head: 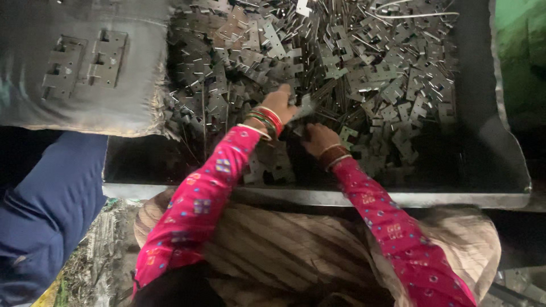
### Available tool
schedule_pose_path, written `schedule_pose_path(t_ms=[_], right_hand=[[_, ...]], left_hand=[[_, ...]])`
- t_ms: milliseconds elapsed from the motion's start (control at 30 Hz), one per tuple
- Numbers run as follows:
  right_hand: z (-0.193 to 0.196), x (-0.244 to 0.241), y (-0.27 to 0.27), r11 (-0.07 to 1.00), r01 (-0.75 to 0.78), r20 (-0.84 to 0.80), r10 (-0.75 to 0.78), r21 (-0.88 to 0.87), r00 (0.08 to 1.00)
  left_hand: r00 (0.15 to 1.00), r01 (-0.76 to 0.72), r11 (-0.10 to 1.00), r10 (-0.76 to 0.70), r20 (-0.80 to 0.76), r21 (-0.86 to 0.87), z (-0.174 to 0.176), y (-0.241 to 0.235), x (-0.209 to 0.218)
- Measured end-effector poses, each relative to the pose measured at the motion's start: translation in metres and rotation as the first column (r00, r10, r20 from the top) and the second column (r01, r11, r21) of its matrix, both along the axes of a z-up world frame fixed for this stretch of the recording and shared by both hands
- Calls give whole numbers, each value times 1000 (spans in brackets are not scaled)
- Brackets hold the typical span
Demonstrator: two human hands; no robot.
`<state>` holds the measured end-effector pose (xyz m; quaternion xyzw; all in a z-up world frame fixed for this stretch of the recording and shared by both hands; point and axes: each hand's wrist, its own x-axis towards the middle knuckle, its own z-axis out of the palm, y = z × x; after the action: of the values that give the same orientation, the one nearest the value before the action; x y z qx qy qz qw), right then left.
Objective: The person sorts through a large bin of small metal components by hand, picking up pieces and moving them to a padded area to the left.
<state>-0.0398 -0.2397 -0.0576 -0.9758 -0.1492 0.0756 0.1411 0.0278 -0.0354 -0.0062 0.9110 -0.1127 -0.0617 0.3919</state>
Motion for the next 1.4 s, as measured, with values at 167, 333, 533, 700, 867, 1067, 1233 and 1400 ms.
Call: schedule_pose_path(t_ms=[167, 333, 533, 700, 867, 1067, 1233, 1400], right_hand=[[5, 2, -13, 969, 145, 200, -186, 201, 962], [44, -10, -70, 417, 211, -48, -368, 884, 929], [75, -29, -90, -431, 553, -645, -94, 713, 758], [40, -45, -56, 816, 302, -83, -301, 494, 950], [42, -49, -12, -140, 737, -750, -106, 661, 652], [50, -29, -61, 847, 400, -186, -356, 351, 916], [18, 12, -113, 906, 380, -64, -397, -188, 916], [21, 8, -100, 885, 396, -178, -442, -243, 879]], left_hand=[[984, 173, 977, -166, 66, -128, 44, 22, -17], [974, 223, 970, -218, 60, -93, 110, 56, -21], [993, -15, 628, -79, -83, -778, 137, 61, -11], [968, -81, 868, -50, -247, -491, 83, -13, -57], [993, 112, 991, -108, -56, 77, 52, -50, -97], [921, -265, 911, 143, 361, 316, 132, 50, -40], [602, -786, 402, 325, 729, 470, 143, 222, 12], [542, -833, 66, 294, 787, 549, 92, 416, 24]])
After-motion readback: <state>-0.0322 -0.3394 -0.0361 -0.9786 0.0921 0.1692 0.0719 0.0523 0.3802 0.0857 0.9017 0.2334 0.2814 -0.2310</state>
